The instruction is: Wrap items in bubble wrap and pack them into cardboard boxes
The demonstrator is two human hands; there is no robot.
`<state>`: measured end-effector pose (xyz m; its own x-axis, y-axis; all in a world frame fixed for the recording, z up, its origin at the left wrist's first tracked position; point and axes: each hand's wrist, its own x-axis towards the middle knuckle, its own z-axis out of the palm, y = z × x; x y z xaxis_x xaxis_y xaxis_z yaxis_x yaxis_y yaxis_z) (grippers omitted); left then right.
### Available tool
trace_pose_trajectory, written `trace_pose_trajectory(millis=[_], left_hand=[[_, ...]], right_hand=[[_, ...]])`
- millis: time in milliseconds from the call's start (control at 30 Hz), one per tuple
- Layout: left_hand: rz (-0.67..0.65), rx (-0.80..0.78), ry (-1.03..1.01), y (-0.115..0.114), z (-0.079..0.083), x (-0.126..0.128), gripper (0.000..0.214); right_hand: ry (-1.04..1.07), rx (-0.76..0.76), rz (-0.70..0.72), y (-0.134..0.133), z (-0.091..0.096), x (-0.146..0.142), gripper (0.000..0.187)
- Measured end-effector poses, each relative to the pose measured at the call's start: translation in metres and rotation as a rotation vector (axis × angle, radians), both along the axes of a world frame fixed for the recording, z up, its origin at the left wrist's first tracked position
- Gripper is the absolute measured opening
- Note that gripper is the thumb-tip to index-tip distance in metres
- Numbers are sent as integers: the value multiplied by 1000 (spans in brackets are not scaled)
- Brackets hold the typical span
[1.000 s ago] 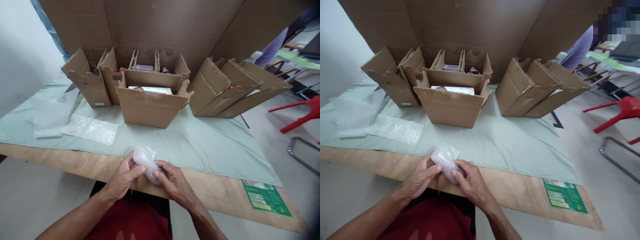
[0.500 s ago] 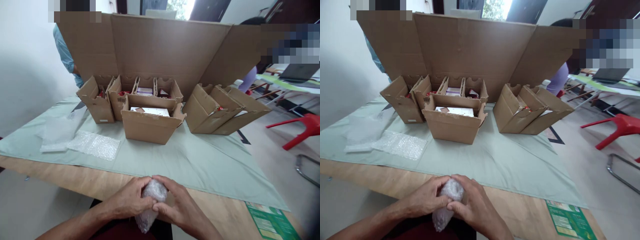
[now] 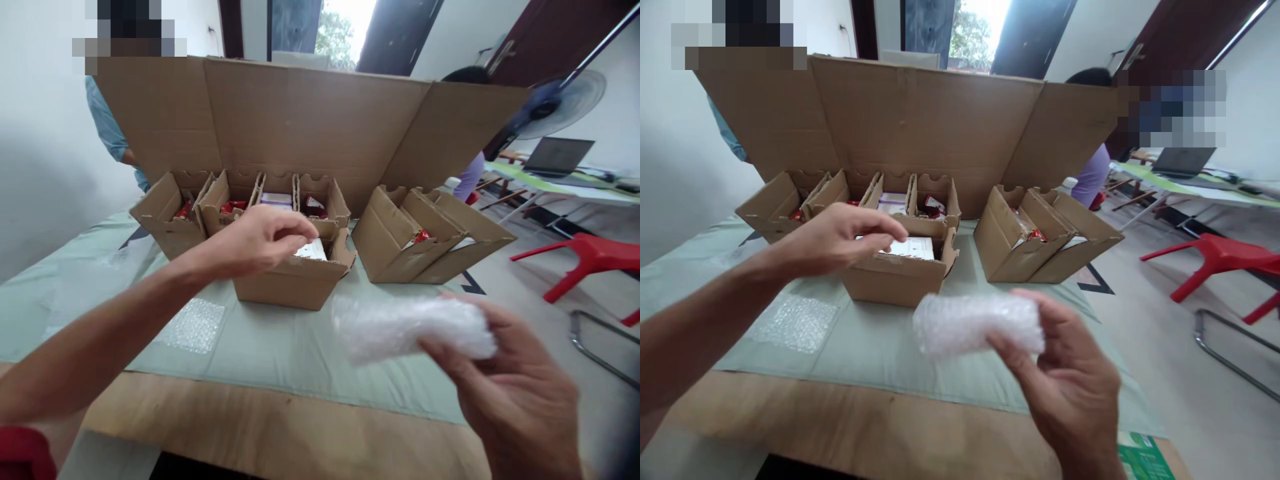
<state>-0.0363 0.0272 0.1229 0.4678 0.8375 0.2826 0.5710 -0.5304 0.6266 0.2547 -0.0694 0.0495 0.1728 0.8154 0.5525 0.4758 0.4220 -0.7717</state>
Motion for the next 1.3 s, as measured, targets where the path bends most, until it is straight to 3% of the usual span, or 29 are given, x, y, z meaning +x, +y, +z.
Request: trace_pose_trajectory(millis=[67, 133, 267, 500, 733, 933, 1067, 1300], left_hand=[[-157, -59, 204, 41, -1, 18, 33], [-297, -83, 368, 73, -11, 35, 45], [-389, -84, 532, 98, -29, 51, 55], [-287, -86, 509, 94, -32, 42, 37], [-234, -87, 463, 87, -30, 35, 34], [-369, -130, 524, 84, -28, 17, 48], [-358, -128, 471, 81, -28, 12, 49], [-274, -84, 419, 77, -36, 7, 44]], right_hand=[[51, 135, -104, 19, 16, -4, 44], [69, 237, -120, 40, 27, -9, 41], [52, 287, -29, 79, 28, -16, 37], [-69, 211, 54, 113, 5, -18, 42], [-219, 327, 15, 128, 32, -40, 41], [-705, 121, -5, 133, 39, -46, 33], [-1119, -4, 149, 133, 54, -54, 38], [-1229, -242, 256, 163, 71, -79, 41]])
